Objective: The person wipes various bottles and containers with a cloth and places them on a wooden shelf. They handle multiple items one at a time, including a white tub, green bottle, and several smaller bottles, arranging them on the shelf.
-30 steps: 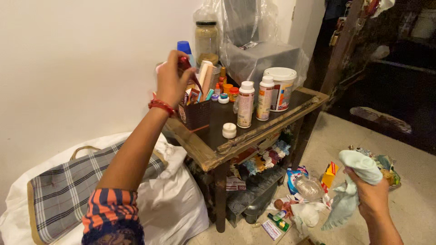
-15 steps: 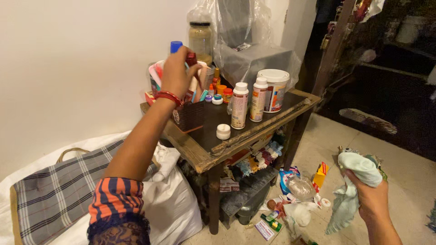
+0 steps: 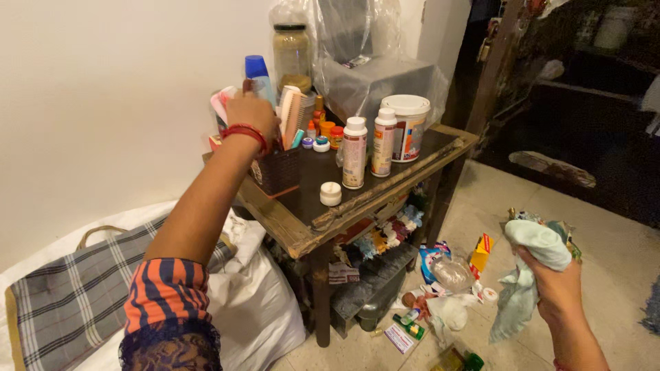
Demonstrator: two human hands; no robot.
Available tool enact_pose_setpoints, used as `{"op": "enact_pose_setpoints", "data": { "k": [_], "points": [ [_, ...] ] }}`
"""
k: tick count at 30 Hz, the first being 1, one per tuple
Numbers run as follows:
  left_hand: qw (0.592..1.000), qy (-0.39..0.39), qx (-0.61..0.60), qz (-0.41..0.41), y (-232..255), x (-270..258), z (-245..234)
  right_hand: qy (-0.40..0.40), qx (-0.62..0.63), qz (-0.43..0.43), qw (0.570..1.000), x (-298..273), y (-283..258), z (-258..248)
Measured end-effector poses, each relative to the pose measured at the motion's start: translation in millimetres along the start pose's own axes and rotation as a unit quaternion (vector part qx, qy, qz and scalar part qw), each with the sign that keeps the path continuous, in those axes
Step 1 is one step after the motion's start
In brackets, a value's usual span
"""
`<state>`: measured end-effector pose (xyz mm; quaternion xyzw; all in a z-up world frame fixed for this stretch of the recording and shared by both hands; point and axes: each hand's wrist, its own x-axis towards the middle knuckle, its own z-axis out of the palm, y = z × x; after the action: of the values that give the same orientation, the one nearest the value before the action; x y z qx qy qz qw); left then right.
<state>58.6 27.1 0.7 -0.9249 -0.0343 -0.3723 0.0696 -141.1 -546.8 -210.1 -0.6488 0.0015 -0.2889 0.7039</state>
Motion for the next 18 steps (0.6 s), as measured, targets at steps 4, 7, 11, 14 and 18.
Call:
{"op": "enact_pose_setpoints", "data": {
  "k": [4, 7, 11, 14, 18],
  "points": [
    [0.987, -0.156, -0.036, -0.018, -8.8, 21.3, -3.7, -0.008, 0.016, -0.008, 1.0, -2.3, -5.7, -0.9],
    [0.977, -0.214, 0.019, -0.008, -8.9, 19.4, -26.3, -0.009, 0.005, -0.008, 1.0, -2.7, -8.1, -0.4],
    [0.989, -0.131, -0.015, -0.061, 15.5, -2.6, -86.2, -0.013, 0.01, 0.015, 1.0, -2.0, -7.3, -2.5],
    [0.999, 0.002, -0.037, 0.04, 64.1, -36.5, -122.7, 0.022, 0.013, 0.013, 1.0, 4.2, -6.7, -11.3],
    [0.95, 0.123, -0.194, 0.212, 172.4, -109.0, -131.3, 0.018, -0.033, -0.073, 0.997, 25.8, 4.0, -25.2]
  ]
}}
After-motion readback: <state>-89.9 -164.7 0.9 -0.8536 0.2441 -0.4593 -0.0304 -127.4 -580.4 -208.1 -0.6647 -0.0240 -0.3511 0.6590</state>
